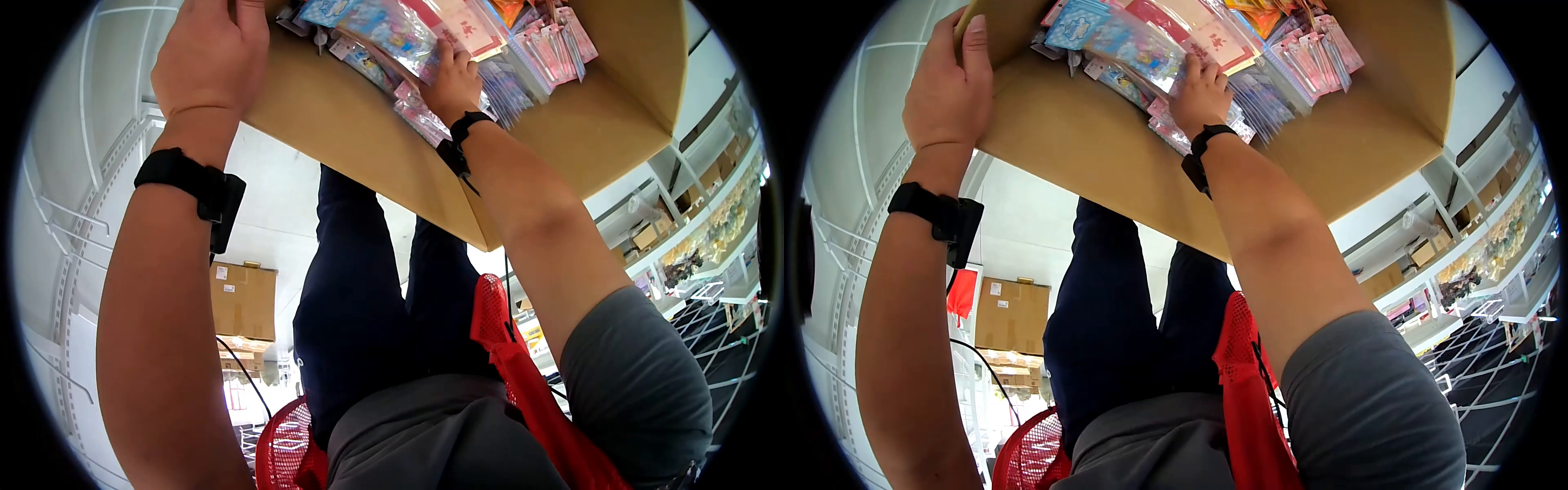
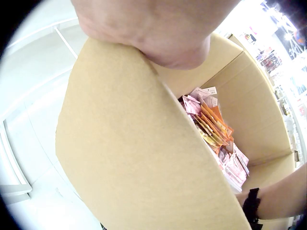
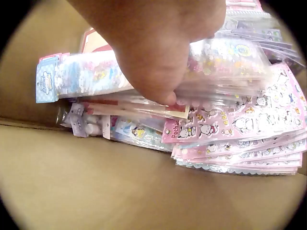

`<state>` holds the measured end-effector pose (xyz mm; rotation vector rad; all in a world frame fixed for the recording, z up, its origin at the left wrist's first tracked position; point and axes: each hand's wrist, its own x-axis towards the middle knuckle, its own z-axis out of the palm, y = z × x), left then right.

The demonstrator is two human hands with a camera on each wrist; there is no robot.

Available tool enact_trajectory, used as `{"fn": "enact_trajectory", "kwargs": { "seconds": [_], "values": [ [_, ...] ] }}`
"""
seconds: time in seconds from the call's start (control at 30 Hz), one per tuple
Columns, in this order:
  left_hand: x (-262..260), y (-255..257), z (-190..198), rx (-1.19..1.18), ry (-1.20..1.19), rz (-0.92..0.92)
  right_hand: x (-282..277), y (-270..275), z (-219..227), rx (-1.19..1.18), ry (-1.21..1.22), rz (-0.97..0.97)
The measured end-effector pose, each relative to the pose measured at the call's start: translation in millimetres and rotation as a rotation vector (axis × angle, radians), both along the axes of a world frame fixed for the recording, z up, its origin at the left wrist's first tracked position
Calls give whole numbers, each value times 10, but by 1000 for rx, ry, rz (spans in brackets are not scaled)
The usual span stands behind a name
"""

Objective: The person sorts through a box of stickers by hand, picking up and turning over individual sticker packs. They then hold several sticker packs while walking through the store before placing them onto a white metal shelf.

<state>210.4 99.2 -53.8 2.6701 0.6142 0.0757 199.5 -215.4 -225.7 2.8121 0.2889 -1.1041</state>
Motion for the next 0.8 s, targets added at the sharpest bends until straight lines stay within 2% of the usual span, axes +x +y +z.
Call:
{"fn": "enact_trajectory", "kwargs": {
  "seconds": [0.03, 0.1, 0.13, 0.2, 0.27, 0.37, 0.47, 0.63, 0.73, 0.8],
  "values": [
    [-1, 4, -6, 7, -4, 2, -17, 18, 29, 17, -70, 18],
    [-28, 99, -94, 22, 138, 28, -64, 83, 77, 54, -212, 54],
    [-36, 133, -122, 30, 209, 42, -35, 177, 44, 175, -258, 58],
    [-28, 123, -105, 22, 226, 55, 93, 491, -26, 419, -350, 69],
    [-30, 116, -103, 18, 231, 59, 286, 1005, 169, 460, -498, 89],
    [-26, 126, -113, 25, 229, 56, 478, 1590, 129, 426, -454, 115],
    [-19, 104, -103, 30, 239, 64, 588, 1826, 289, 416, -282, 36],
    [-13, 93, -73, -14, 235, 50, 735, 1926, 146, 427, -204, -22],
    [34, -44, 59, -51, -41, -7, 805, 1888, 207, 460, -204, -36],
    [20, 4, -21, -48, -39, -10, 842, 1866, 237, 503, -227, -52]
  ]
}}
